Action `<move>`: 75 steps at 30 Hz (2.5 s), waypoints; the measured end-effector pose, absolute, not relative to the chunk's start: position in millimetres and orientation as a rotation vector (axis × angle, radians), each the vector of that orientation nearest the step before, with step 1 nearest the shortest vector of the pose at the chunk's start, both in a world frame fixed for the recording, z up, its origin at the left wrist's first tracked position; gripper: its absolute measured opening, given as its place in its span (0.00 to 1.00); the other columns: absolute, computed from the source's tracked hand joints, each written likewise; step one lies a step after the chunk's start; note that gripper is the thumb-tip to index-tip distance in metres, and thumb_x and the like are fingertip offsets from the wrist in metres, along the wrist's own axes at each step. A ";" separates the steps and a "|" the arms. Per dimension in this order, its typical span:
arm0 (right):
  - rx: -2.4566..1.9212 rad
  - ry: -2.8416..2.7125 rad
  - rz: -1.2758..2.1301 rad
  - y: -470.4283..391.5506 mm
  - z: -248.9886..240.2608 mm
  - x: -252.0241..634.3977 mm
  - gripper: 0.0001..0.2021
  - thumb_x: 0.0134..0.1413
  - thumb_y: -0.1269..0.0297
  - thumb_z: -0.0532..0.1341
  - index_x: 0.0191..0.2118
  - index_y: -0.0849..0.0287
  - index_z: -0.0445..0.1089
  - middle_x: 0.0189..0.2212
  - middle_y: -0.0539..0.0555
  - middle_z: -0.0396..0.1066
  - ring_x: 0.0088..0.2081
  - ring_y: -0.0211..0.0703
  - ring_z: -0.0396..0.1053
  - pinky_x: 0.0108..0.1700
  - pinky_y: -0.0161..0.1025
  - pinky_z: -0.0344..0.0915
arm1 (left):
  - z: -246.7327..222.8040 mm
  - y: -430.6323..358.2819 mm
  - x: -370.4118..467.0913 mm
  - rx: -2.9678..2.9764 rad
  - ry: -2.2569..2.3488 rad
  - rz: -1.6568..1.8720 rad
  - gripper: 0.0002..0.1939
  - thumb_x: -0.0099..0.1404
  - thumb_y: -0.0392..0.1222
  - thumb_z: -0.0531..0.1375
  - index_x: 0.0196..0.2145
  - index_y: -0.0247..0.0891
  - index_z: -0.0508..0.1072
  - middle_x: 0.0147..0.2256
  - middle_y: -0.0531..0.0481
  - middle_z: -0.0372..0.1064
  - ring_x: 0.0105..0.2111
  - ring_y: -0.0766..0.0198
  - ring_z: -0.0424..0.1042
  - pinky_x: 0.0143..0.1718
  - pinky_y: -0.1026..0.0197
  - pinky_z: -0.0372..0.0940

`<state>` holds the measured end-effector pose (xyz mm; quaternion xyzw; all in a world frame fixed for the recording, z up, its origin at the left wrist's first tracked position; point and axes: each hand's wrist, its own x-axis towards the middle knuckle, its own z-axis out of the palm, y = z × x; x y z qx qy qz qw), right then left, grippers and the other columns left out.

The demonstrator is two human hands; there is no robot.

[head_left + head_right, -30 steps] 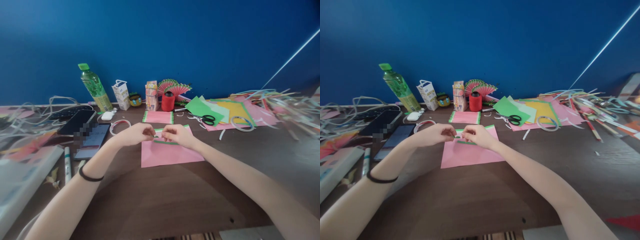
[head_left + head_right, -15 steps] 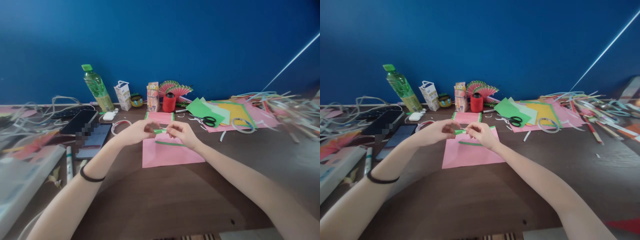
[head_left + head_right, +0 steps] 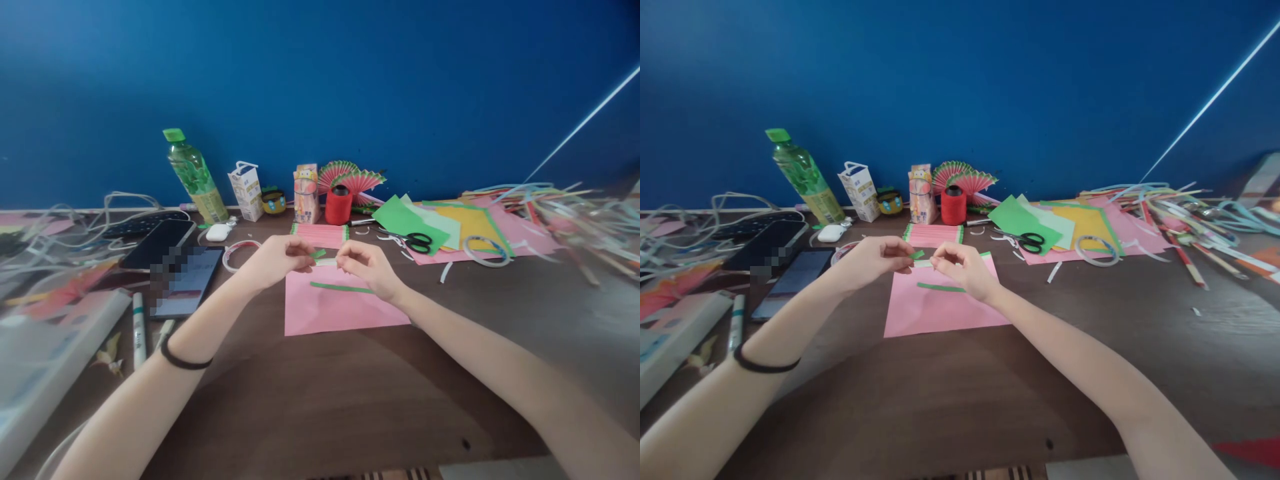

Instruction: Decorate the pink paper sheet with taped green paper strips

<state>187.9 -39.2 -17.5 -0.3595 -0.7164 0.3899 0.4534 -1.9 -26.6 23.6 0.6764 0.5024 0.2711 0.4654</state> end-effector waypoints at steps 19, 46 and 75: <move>-0.802 -1.954 0.857 -39.0 -15.2 189.6 0.09 0.49 0.62 0.59 0.22 0.59 0.63 0.29 0.51 0.64 0.31 0.37 0.60 0.33 0.37 0.57 | 22.7 -35.4 2.8 1.540 1.125 0.574 0.10 0.52 0.38 0.62 0.33 0.32 0.74 0.31 0.47 0.76 0.31 0.60 0.76 0.38 0.59 0.70; -0.911 -1.883 0.943 -39.1 -17.5 188.7 0.07 0.49 0.63 0.58 0.24 0.60 0.64 0.23 0.50 0.66 0.28 0.37 0.61 0.33 0.36 0.57 | 20.8 -34.9 2.3 1.550 1.084 0.563 0.09 0.53 0.37 0.60 0.33 0.34 0.74 0.30 0.48 0.76 0.32 0.60 0.76 0.40 0.58 0.70; -0.889 -1.908 0.882 -39.5 -18.9 187.7 0.06 0.48 0.66 0.58 0.23 0.60 0.63 0.22 0.49 0.63 0.29 0.37 0.61 0.33 0.36 0.57 | 19.7 -37.3 5.5 1.544 1.099 0.587 0.10 0.50 0.36 0.62 0.33 0.32 0.73 0.30 0.46 0.76 0.31 0.59 0.76 0.38 0.60 0.70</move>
